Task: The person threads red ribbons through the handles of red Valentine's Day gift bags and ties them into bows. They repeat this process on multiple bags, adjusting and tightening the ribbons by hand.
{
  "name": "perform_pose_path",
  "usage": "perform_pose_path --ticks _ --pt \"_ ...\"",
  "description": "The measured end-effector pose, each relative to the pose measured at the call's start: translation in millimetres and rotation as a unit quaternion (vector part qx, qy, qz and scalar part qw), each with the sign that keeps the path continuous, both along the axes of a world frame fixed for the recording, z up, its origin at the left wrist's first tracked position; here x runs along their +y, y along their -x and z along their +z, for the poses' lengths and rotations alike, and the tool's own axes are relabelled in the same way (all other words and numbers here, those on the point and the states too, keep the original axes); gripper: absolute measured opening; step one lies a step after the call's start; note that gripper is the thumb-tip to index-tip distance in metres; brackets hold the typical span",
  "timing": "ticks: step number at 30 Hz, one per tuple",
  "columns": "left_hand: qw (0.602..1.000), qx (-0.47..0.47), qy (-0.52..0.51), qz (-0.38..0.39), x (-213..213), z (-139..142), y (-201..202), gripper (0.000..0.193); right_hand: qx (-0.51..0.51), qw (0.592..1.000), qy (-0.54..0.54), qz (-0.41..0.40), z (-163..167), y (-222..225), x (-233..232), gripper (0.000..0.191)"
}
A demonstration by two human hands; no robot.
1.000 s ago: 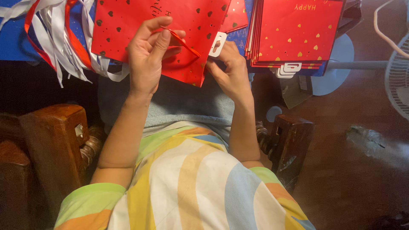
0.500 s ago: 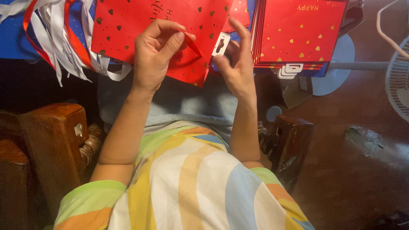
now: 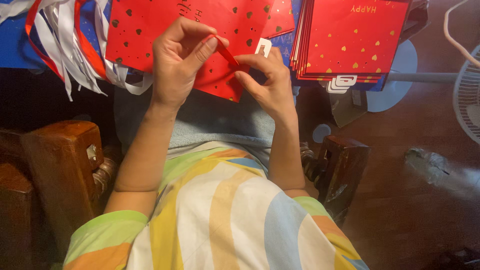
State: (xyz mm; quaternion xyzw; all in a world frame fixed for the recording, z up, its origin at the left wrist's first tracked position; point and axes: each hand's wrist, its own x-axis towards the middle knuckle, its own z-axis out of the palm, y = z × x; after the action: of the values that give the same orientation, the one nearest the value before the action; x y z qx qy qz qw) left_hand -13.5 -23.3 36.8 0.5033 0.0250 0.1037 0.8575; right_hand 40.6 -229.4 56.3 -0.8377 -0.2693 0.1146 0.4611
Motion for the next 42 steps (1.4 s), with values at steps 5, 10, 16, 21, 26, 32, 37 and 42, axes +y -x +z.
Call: perform_pose_path --ticks 5,10,16,21,26,32,37,42 --pt "1.0 -0.003 0.004 0.021 11.0 6.3 0.7 0.004 -0.004 1.0 -0.001 0.001 -0.8 -0.6 -0.9 0.03" --pt "0.999 -0.004 0.009 0.038 13.7 6.6 -0.7 0.005 -0.001 1.0 -0.002 0.002 -2.5 -0.4 -1.4 0.03" --pt "0.998 0.0 0.043 0.036 16.8 5.5 -0.2 0.009 0.007 1.0 -0.004 0.001 -2.7 -0.6 -2.3 0.031" --pt "0.998 -0.003 0.045 0.044 21.4 5.8 1.1 0.009 0.004 1.0 -0.002 0.004 -4.0 -0.8 -2.7 0.03" --pt "0.997 0.001 0.054 0.051 23.9 6.3 1.4 0.009 0.008 1.0 -0.003 0.003 -5.1 -1.0 -3.5 0.029" --pt "0.997 -0.014 0.057 0.058 28.6 11.3 1.0 0.009 0.011 1.0 -0.005 0.002 -4.2 -0.7 -3.0 0.029" --pt "0.995 -0.006 0.063 0.073 33.3 12.4 0.2 0.01 0.008 1.0 -0.01 0.005 -2.5 -0.9 -2.9 0.03" --pt "0.996 -0.011 0.047 0.072 36.2 5.6 0.4 0.009 0.015 1.0 -0.006 0.004 -2.8 -1.1 -2.6 0.03"
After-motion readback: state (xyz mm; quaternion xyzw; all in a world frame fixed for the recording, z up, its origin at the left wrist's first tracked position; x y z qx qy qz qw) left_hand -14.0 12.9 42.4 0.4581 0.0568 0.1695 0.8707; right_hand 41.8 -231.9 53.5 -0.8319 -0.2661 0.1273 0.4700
